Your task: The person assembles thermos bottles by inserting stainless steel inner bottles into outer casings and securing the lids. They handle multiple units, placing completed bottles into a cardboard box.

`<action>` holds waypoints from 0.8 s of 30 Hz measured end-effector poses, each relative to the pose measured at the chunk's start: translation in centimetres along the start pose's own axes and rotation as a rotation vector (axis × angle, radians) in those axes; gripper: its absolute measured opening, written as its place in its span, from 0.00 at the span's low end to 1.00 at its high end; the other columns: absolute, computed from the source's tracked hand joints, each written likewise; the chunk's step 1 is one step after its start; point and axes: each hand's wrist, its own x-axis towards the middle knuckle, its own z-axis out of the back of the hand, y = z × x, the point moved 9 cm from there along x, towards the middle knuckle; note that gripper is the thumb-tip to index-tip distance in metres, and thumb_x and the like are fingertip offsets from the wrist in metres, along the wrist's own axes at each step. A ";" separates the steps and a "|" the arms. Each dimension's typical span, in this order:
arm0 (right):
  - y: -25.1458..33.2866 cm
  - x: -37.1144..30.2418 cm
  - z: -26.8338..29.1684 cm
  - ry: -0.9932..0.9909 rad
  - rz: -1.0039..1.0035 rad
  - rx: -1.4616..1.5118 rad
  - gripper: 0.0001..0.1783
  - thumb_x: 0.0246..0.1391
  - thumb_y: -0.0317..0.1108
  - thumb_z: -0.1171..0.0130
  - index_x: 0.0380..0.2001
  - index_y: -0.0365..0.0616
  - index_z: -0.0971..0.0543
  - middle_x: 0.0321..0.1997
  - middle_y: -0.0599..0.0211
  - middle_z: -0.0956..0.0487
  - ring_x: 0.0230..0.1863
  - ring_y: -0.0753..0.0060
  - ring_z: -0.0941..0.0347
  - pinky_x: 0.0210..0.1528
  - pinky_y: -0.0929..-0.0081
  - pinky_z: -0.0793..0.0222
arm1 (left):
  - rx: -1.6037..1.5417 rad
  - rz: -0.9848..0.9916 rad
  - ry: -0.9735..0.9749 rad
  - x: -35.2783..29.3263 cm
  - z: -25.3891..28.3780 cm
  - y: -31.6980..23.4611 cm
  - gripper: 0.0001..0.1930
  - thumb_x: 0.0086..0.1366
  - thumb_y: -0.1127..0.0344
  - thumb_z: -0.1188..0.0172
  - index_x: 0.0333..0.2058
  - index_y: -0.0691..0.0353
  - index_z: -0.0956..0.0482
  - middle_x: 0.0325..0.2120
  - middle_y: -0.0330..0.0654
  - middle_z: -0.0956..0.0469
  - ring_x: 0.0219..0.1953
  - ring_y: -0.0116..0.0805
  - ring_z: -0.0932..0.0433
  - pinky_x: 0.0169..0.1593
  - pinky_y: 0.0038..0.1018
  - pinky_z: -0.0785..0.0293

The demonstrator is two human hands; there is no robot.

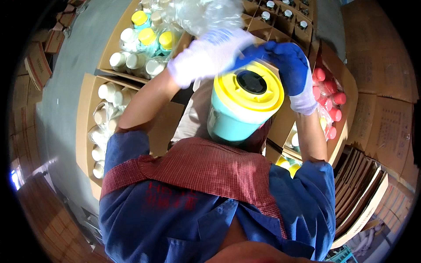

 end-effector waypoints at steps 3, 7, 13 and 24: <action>-5.6 -4.3 3.8 0.009 -0.024 0.660 0.16 0.61 0.36 0.48 0.50 0.40 0.28 0.44 0.60 0.22 0.48 0.58 0.25 0.61 0.63 0.35 | -0.163 0.424 -0.193 -2.8 -4.9 12.5 0.20 0.66 0.65 0.49 0.56 0.61 0.32 0.49 0.47 0.26 0.50 0.44 0.25 0.55 0.35 0.30; -8.0 -5.7 2.9 -0.163 -0.314 0.778 0.20 0.63 0.38 0.50 0.54 0.39 0.31 0.47 0.59 0.23 0.49 0.59 0.26 0.62 0.63 0.36 | -1.283 0.389 -0.410 -3.2 -8.8 12.7 0.22 0.69 0.64 0.49 0.60 0.62 0.36 0.52 0.46 0.27 0.50 0.37 0.25 0.52 0.27 0.26; -2.8 2.0 -1.8 -0.103 -0.266 -0.061 0.14 0.58 0.34 0.43 0.38 0.31 0.22 0.36 0.66 0.19 0.35 0.77 0.25 0.41 0.80 0.29 | -0.886 -0.186 -0.200 1.5 -7.3 5.7 0.21 0.65 0.66 0.43 0.55 0.62 0.32 0.48 0.45 0.26 0.50 0.36 0.25 0.54 0.29 0.28; -7.5 1.1 3.5 -0.312 -0.064 0.260 0.11 0.61 0.26 0.52 0.46 0.39 0.26 0.41 0.64 0.22 0.42 0.72 0.24 0.46 0.75 0.26 | -0.439 -0.130 -0.136 2.9 -9.1 7.9 0.26 0.61 0.64 0.39 0.57 0.59 0.31 0.58 0.46 0.31 0.57 0.42 0.28 0.61 0.34 0.35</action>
